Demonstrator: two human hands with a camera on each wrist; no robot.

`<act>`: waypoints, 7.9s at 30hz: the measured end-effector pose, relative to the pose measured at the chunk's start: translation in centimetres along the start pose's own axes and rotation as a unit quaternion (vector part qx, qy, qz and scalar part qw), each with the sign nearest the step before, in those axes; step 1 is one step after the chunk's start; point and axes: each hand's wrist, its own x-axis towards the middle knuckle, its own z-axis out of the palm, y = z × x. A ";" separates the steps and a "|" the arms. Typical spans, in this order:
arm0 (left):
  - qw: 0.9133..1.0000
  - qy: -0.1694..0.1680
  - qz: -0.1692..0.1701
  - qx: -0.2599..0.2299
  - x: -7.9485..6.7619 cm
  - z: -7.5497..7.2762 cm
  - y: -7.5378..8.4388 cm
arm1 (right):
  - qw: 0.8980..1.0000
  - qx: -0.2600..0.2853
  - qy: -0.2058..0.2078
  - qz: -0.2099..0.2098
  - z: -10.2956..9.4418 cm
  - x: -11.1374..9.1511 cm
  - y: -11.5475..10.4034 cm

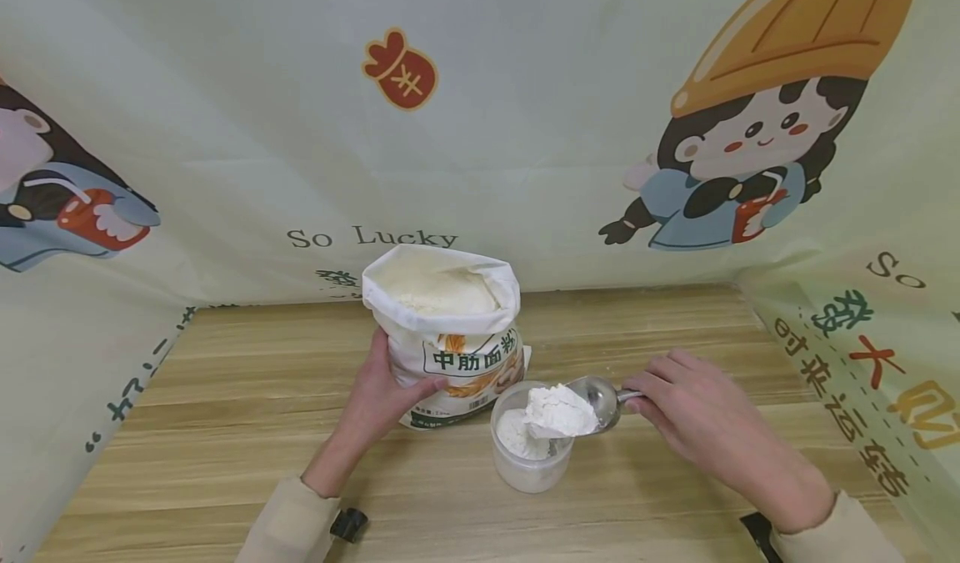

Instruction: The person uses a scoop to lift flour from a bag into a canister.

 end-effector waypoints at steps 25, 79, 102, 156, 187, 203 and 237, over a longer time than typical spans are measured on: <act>1.000 0.000 -0.001 -0.005 0.0 0.0 0.0 | 0.997 -0.066 -0.008 -0.024 -1.7 1.9 -1.1; 1.000 0.003 -0.003 0.004 0.0 -0.1 0.1 | 0.998 -0.047 0.049 -0.011 -2.4 2.1 0.2; 1.000 0.005 0.000 -0.001 -0.1 0.0 0.1 | 0.989 -0.002 0.098 0.112 -3.4 5.3 -0.6; 1.000 0.006 -0.011 0.008 -0.2 -0.1 0.3 | 0.971 -0.203 -0.077 0.098 -2.8 15.3 -6.6; 1.000 0.008 -0.010 0.009 -0.2 -0.1 0.2 | 0.971 -0.211 -0.074 0.083 0.3 17.7 -7.0; 1.000 0.003 -0.013 0.005 -0.2 -0.2 0.2 | 0.973 -0.150 -0.147 0.098 1.2 19.3 -6.0; 1.000 0.007 0.007 0.003 -0.3 -0.2 0.2 | 0.981 -0.046 -0.148 0.112 3.5 19.0 -4.5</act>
